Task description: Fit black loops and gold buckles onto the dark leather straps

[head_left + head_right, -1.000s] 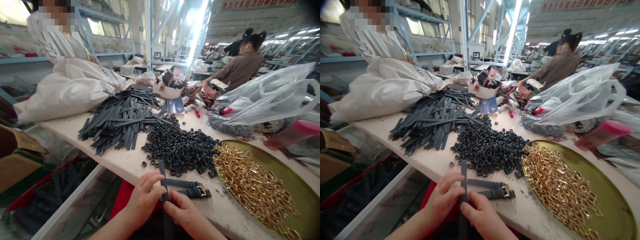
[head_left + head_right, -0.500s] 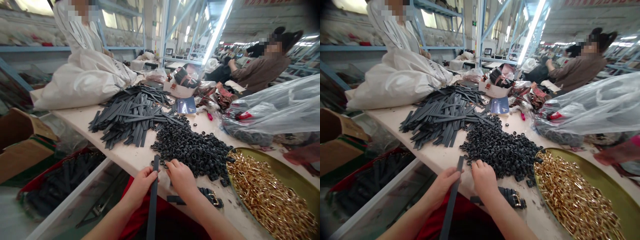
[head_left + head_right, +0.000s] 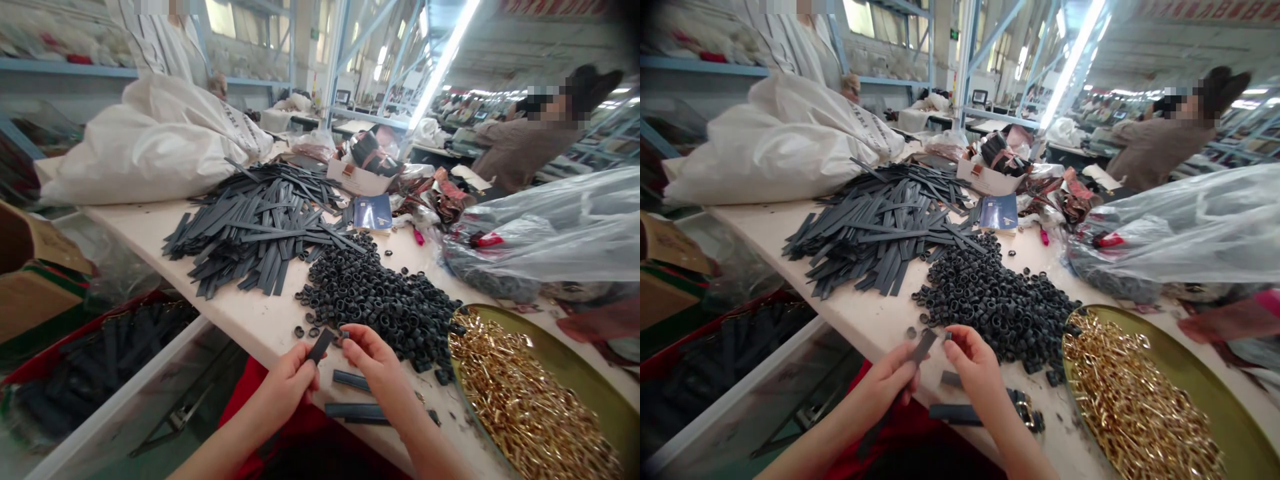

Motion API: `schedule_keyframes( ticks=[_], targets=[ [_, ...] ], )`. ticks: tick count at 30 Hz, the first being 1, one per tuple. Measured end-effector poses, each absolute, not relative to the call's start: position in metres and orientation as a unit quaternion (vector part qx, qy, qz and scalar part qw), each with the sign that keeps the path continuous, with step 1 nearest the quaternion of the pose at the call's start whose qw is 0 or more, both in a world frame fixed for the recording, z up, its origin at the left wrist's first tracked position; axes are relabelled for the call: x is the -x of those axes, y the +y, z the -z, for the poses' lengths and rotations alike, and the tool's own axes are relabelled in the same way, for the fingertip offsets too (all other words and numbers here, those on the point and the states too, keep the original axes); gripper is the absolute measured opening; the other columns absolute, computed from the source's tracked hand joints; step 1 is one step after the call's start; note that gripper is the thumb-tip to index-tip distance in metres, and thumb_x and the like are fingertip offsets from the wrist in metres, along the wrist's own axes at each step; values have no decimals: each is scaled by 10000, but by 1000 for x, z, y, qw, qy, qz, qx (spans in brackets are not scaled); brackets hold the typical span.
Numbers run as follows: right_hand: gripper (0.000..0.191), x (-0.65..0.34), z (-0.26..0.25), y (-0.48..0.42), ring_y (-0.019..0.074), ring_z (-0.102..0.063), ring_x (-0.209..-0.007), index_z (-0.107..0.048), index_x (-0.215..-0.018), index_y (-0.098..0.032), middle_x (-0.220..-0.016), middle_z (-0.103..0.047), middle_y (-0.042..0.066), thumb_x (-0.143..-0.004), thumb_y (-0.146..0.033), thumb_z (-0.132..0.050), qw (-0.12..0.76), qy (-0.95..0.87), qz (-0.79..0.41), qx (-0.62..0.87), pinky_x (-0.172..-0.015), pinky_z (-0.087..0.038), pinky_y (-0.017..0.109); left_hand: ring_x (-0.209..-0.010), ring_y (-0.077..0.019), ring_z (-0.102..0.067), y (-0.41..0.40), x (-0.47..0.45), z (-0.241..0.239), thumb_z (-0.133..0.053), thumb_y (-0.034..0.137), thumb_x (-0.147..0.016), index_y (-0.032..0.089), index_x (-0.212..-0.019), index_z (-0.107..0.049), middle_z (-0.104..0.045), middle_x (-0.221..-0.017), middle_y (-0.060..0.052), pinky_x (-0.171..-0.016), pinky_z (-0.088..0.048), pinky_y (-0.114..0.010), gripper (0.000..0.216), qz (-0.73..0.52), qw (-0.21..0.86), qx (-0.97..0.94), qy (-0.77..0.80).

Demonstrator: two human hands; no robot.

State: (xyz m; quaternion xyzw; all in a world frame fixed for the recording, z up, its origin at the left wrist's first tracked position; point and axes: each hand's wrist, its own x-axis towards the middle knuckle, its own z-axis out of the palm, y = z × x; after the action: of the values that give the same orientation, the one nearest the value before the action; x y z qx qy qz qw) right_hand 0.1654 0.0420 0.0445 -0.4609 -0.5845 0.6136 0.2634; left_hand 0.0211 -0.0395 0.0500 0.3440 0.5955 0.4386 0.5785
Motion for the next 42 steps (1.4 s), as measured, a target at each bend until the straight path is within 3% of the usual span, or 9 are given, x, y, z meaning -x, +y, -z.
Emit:
schedule_keyframes(
  ticks=[3, 7, 15, 23, 29, 35, 39, 42],
  targets=[
    [342, -177, -49, 33, 83, -495, -650, -602, -950, -192, -781, -593, -13, -692, -409, -661, 300, -422, -731, 445, -628, -417, 217, -400, -63, -392, -38, -31, -52, -373, 425, -778, 152, -726, -439, -463, -548, 40, -419, -301, -181, 286, -407, 579, -384, 594],
    [321, -190, -53, 24, 52, -502, -602, -635, -885, -181, -707, -589, -35, -640, -367, -726, 316, -321, -785, 424, -618, -431, 190, -380, -60, -401, -42, -42, -62, -380, 425, -786, 141, -763, -467, -511, -542, 19, -398, -286, -164, 297, -364, 621, -380, 581],
    [323, -214, -54, 12, 82, -541, -618, -624, -922, -191, -692, -622, -20, -682, -401, -674, 289, -344, -790, 417, -599, -438, 209, -445, -67, -468, -48, -62, -81, -457, 182, -651, 121, -857, -546, -567, -651, -18, -406, -381, -147, 232, -350, 778, -201, 482],
    [318, -229, -47, 4, 82, -529, -612, -580, -889, -190, -759, -613, -22, -663, -382, -696, 314, -338, -770, 441, -583, -410, 215, -596, -102, -536, -55, -64, -71, -496, 120, -689, 84, -976, -578, -582, -813, -82, -480, -459, -175, 300, -379, 826, -123, 399],
    [263, -225, -45, 1, 92, -535, -624, -516, -757, -173, -706, -610, -16, -706, -385, -665, 307, -352, -760, 452, -601, -407, 224, -625, -95, -537, -49, -58, -63, -493, 130, -783, 73, -1030, -562, -573, -853, -74, -489, -416, -175, 263, -390, 863, -11, 320],
    [276, -215, -41, 2, 108, -579, -624, -523, -706, -179, -680, -629, -20, -653, -371, -713, 308, -310, -771, 463, -613, -455, 240, -614, -85, -519, -47, -49, -50, -461, 172, -831, 77, -1036, -566, -539, -834, -56, -502, -392, -171, 249, -385, 866, 18, 318],
    [367, -209, -41, 4, 115, -606, -681, -599, -908, -208, -766, -652, -11, -602, -340, -752, 343, -264, -757, 489, -666, -484, 246, -523, -56, -422, -46, -50, -46, -471, 328, -846, 103, -1008, -597, -466, -707, 0, -475, -332, -163, 304, -413, 811, -73, 408],
    [388, -206, -43, 2, 117, -612, -753, -618, -976, -202, -851, -673, 21, -634, -345, -731, 331, -268, -774, 468, -737, -484, 252, -472, -70, -347, -44, -53, -47, -479, 404, -831, 111, -862, -600, -407, -562, 40, -455, -274, -184, 318, -430, 721, -235, 490]
  ],
)
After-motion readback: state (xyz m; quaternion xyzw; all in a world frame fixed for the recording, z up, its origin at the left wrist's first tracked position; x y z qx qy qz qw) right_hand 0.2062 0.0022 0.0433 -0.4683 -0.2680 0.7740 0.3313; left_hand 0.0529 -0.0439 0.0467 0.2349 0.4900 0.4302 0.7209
